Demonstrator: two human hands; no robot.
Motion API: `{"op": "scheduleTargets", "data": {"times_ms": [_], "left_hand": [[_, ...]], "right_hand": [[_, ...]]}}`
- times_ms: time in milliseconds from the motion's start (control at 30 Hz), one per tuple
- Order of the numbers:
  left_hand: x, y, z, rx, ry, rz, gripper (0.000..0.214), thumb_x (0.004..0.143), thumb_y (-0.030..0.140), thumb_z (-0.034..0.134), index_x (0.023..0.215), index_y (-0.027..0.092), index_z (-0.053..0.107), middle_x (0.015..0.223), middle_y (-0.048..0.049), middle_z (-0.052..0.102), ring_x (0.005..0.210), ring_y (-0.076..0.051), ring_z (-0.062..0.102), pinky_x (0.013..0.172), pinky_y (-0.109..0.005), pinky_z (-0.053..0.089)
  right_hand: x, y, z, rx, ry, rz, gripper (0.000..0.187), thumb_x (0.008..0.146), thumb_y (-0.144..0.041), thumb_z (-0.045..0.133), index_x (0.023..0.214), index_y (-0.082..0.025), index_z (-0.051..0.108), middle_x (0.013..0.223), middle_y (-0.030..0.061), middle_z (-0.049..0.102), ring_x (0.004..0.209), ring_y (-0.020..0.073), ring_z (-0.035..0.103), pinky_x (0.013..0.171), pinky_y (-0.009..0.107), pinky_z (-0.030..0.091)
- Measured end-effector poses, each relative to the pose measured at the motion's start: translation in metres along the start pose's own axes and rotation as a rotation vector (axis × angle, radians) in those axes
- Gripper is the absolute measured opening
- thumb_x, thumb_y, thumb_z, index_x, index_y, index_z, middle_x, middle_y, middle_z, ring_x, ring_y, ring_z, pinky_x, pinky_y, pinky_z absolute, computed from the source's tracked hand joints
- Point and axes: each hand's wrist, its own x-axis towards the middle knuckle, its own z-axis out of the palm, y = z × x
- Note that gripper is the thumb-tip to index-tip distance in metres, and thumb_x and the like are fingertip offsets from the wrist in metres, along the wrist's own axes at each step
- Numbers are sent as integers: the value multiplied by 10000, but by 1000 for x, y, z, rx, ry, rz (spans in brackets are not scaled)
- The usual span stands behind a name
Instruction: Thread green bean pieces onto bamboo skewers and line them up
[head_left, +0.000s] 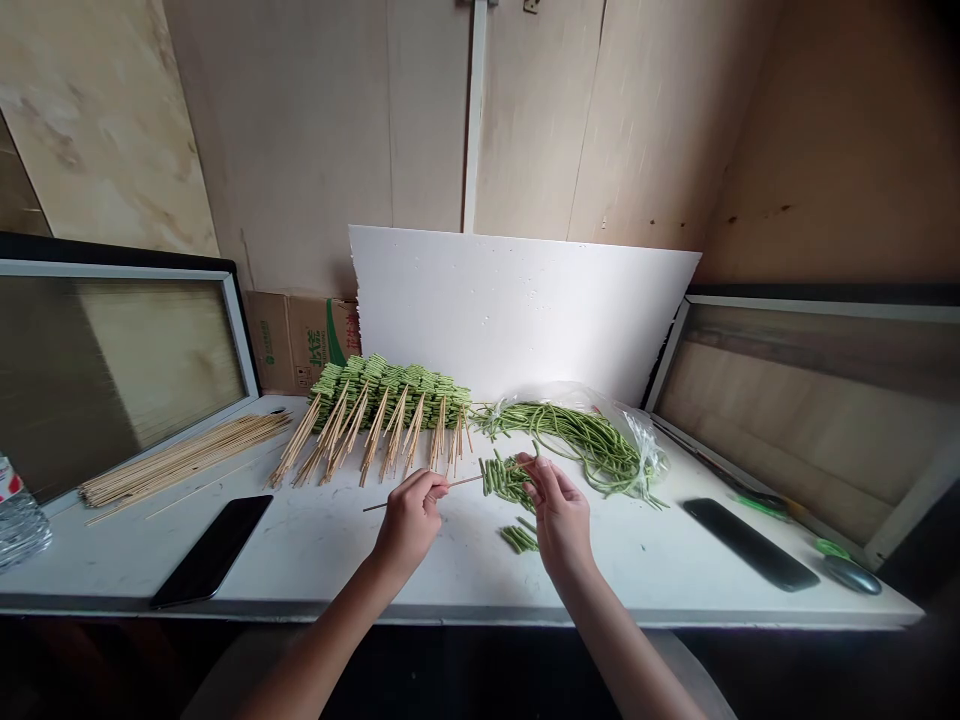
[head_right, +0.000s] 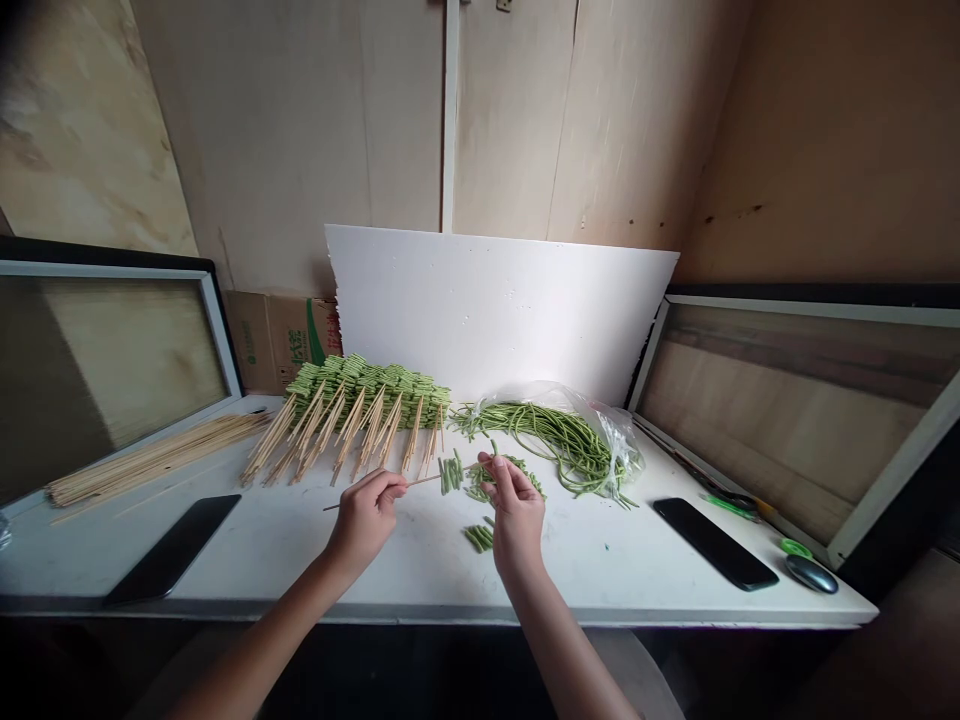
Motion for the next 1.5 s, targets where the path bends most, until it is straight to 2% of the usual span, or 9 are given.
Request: {"op": "scheduleTargets", "data": {"times_ms": [400, 600, 767, 1033, 1233, 1300, 1400, 1467, 1500], "left_hand": [[1, 0, -1, -74, -36, -55, 298, 856, 11, 470, 813, 201, 696, 722, -28, 697, 690, -174, 683, 654, -254, 541], [2, 4, 1, -127, -83, -63, 361, 835, -34, 432, 821, 185, 719, 706, -27, 691, 674, -163, 683, 639, -244, 536], [2, 9, 1, -67, -29, -38, 277, 881, 8, 504, 851, 194, 707, 781, -39, 727, 729, -178, 701, 679, -261, 537], [-4, 10, 9, -59, 6, 18, 253, 912, 19, 500, 867, 189, 681, 812, -40, 708, 752, -171, 689, 689, -249, 534], [-6, 7, 10, -45, 9, 25, 263, 906, 13, 491, 876, 191, 683, 808, -35, 704, 748, -169, 688, 688, -243, 535], [-6, 4, 10, -29, 3, 29, 266, 908, 17, 487, 889, 193, 686, 817, -39, 708, 757, -172, 690, 690, -245, 535], [-4, -5, 7, 1, 15, -17, 267, 896, 19, 489, 899, 193, 692, 823, -41, 720, 763, -176, 693, 696, -251, 534], [-3, -12, 5, 19, 31, -73, 246, 895, 39, 505, 894, 193, 697, 826, -42, 732, 753, -180, 694, 692, -257, 532], [-2, -16, 4, 25, 36, -98, 233, 898, 54, 513, 891, 193, 699, 830, -43, 737, 750, -182, 695, 690, -261, 532]], "right_hand": [[-7, -4, 5, -22, -4, -55, 287, 776, -505, 845, 939, -271, 814, 1128, 72, 807, 1213, 323, 675, 886, 398, 578], [-13, 3, 9, -54, -68, -38, 277, 795, -502, 841, 929, -261, 814, 1157, 78, 787, 1228, 316, 652, 976, 436, 553], [-17, 4, 10, -136, -47, -172, 206, 828, -480, 818, 832, -277, 781, 1207, 44, 729, 1272, 276, 591, 1072, 401, 476], [-26, 13, 12, -182, -15, -167, 316, 829, -526, 788, 781, -221, 723, 1006, 30, 678, 969, 209, 606, 808, 307, 495], [-28, 18, 12, -192, 30, -147, 301, 810, -515, 809, 808, -220, 752, 1019, 34, 712, 986, 221, 628, 831, 315, 498], [-24, 16, 11, -195, 17, -128, 303, 798, -516, 819, 860, -223, 780, 1108, 56, 738, 1081, 257, 647, 885, 339, 516], [-10, 4, 5, -224, -16, -130, 422, 823, -550, 786, 1129, -260, 781, 1283, 74, 730, 1221, 292, 637, 938, 378, 536], [5, -8, -5, -327, -84, -154, 493, 887, -598, 691, 1267, -286, 734, 1297, 81, 735, 1211, 296, 657, 905, 397, 554], [13, -13, -12, -425, -150, -162, 484, 909, -617, 648, 1228, -271, 758, 1218, 96, 768, 1153, 304, 686, 866, 405, 563]]}}
